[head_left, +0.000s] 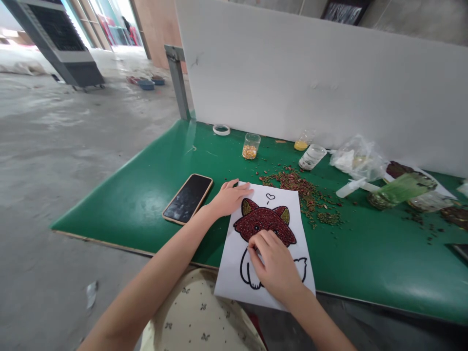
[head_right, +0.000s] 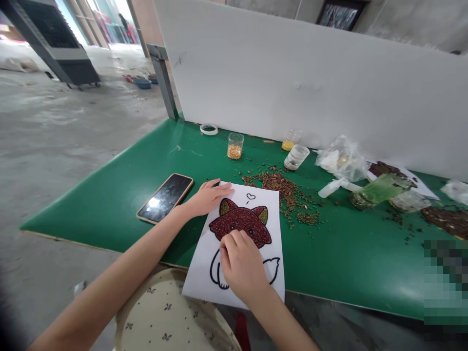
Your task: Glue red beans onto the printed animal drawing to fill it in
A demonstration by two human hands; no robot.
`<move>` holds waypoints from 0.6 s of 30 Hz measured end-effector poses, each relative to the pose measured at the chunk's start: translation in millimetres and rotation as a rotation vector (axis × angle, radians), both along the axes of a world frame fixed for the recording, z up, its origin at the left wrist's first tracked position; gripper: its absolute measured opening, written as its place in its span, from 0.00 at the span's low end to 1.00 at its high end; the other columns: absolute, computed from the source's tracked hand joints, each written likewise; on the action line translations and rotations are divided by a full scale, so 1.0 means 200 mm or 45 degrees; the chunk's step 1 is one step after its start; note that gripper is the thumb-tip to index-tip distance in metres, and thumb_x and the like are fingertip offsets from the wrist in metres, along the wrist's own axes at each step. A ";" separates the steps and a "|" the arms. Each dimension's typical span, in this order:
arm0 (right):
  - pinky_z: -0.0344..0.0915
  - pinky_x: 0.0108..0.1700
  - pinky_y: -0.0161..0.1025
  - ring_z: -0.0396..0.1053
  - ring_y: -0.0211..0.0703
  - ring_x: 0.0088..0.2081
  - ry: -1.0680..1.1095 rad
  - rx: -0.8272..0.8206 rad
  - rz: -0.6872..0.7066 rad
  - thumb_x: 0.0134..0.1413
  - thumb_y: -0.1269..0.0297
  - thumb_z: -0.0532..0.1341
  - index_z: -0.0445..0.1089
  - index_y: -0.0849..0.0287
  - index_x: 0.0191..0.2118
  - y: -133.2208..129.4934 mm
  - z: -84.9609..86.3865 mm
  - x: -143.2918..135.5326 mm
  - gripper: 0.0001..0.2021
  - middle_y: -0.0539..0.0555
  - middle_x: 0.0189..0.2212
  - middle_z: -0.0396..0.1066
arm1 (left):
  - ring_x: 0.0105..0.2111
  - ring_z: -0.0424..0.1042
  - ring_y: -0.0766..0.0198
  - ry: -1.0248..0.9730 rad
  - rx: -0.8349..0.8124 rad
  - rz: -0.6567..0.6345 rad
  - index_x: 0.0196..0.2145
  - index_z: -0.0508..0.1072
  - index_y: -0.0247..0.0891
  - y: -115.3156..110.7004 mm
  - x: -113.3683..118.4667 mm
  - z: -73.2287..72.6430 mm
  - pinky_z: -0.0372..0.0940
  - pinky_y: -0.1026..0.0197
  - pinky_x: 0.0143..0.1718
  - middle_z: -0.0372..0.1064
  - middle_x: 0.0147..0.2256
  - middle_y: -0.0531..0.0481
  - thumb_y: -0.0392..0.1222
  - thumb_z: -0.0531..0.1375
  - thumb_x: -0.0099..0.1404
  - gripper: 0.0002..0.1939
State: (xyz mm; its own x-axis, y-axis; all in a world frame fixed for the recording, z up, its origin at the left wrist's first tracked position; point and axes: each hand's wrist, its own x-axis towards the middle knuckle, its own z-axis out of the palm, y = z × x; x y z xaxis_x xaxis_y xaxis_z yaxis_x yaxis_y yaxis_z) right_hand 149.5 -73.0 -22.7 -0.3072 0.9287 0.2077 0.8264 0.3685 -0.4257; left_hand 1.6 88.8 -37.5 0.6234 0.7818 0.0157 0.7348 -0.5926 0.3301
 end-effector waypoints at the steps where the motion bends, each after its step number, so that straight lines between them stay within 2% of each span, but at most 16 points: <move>1: 0.57 0.40 0.42 0.60 0.44 0.35 0.017 -0.001 -0.010 0.57 0.73 0.51 0.60 0.58 0.30 0.00 0.00 0.00 0.06 0.53 0.31 0.64 | 0.62 0.45 0.49 0.004 -0.004 0.001 0.56 0.64 0.51 0.00 0.00 0.00 0.46 0.44 0.59 0.52 0.62 0.59 0.36 0.41 0.67 0.24; 7: 0.58 0.39 0.41 0.61 0.44 0.36 0.171 -0.005 -0.085 0.59 0.69 0.51 0.62 0.58 0.33 0.00 0.06 0.06 0.05 0.54 0.32 0.65 | 0.62 0.46 0.47 0.001 -0.005 -0.008 0.56 0.64 0.50 -0.01 0.00 0.02 0.46 0.44 0.59 0.52 0.62 0.59 0.35 0.41 0.68 0.24; 11: 0.60 0.42 0.41 0.65 0.44 0.40 0.330 -0.048 -0.169 0.62 0.66 0.47 0.65 0.57 0.37 0.02 0.08 0.13 0.10 0.54 0.35 0.68 | 0.62 0.46 0.46 0.003 0.000 -0.016 0.56 0.64 0.50 0.00 0.00 0.01 0.46 0.44 0.59 0.52 0.62 0.58 0.35 0.41 0.67 0.24; 18: 0.64 0.29 0.34 0.70 0.40 0.28 0.666 -0.321 -0.460 0.59 0.54 0.52 0.70 0.58 0.35 0.04 0.09 0.31 0.15 0.52 0.27 0.74 | 0.62 0.46 0.45 -0.029 -0.005 -0.012 0.56 0.64 0.50 0.00 0.00 0.00 0.45 0.42 0.58 0.53 0.61 0.58 0.35 0.41 0.68 0.24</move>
State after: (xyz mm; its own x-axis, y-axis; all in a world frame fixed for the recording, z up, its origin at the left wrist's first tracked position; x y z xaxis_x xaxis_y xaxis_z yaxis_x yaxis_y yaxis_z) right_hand 212.1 -65.6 -5.6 0.1129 0.9936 0.0084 0.5414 -0.0545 -0.8390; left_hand 1.2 89.1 -38.0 0.6304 0.7758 0.0269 0.7213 -0.5982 0.3491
